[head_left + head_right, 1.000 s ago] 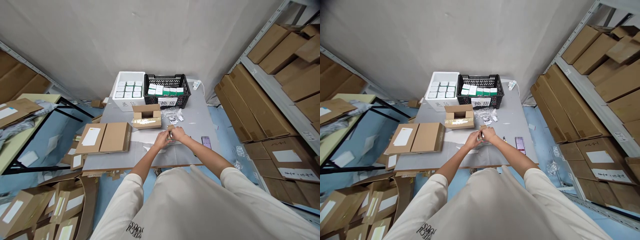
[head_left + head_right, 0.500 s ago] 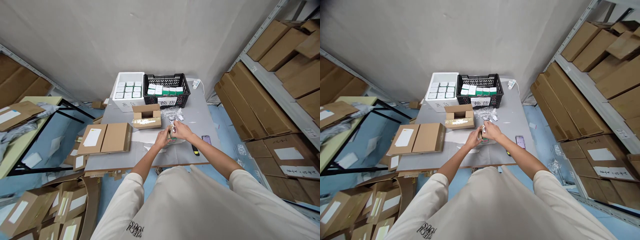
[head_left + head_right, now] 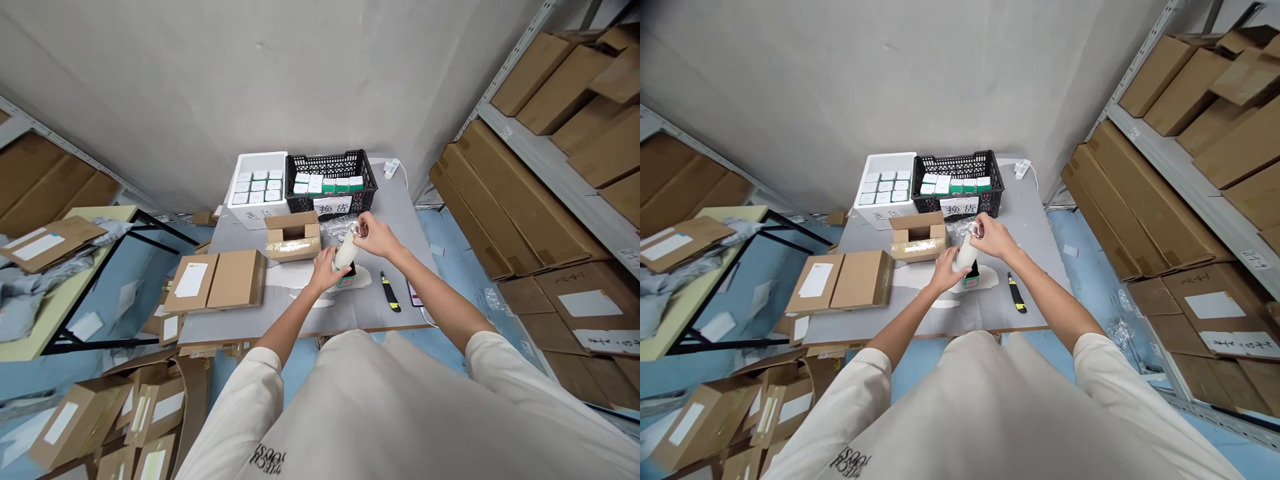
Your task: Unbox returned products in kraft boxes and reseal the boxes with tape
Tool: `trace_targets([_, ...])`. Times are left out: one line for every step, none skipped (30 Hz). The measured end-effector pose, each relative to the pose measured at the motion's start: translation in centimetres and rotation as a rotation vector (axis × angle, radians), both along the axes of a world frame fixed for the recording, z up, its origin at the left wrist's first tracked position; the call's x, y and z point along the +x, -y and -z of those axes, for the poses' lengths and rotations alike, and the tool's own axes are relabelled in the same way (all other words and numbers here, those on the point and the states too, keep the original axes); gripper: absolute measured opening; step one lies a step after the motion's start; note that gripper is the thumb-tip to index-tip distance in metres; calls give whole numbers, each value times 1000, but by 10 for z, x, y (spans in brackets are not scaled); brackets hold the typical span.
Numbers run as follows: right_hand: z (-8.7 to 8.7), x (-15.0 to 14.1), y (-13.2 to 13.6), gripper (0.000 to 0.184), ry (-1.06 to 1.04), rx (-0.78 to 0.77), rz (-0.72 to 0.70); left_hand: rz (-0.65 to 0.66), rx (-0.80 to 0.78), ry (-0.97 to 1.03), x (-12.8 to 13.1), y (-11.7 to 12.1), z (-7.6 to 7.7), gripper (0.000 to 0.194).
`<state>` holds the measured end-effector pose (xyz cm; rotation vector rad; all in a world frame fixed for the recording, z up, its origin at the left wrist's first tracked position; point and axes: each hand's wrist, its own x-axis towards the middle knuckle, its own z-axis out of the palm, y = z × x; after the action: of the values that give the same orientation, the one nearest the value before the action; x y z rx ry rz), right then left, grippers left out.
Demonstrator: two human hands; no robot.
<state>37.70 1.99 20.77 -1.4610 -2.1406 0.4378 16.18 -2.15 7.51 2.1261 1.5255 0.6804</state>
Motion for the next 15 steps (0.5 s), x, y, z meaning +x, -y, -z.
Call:
trace_targets([1,0,-1,38,-28,-13,14,-21,14,-6,2,-2,-6,73])
trace_targets([3,0,-1,39,-61,-23,24,-39,21,-4,3,-4,-11,69])
trace_targets([7,0,-2,39,-101,-29,31,-51,19,-1,5,-6,-15,66])
trace_targets([11,-1,-2,40,-152,-33,36,-60,12,9,6,-7,-17,64])
trace_targets([16,-2,-3,42,-217,-38,43,-69,0,26,7,-8,-19,62])
trace_targets([22,-3,-3,47,-293,-47,52,-80,-14,53,7,-8,-20,60])
trace_targets([29,-4,-4,52,-376,-64,59,-94,-29,89,8,-8,-20,57])
trace_targets([36,-5,-4,59,-459,-92,62,-109,-44,137,8,-8,-20,55])
trace_targets([44,-6,-3,65,-530,-132,53,-120,-60,197,9,-8,-20,53])
trace_targets([51,-7,-2,69,-582,-180,28,-122,-79,269,10,-8,-20,51])
trace_targets([59,-9,-1,71,-620,-227,-8,-115,-101,349,10,-8,-21,51])
trace_targets([65,-10,1,73,-653,-266,-56,-98,-124,432,11,-8,-21,52])
trace_targets([71,-11,3,75,-688,-299,-109,-76,-145,512,12,-9,-22,54])
trace_targets([75,-11,4,76,-728,-325,-156,-51,-163,584,12,-9,-23,57])
trace_targets([79,-12,5,76,-773,-344,-188,-31,-174,642,13,-10,-25,60])
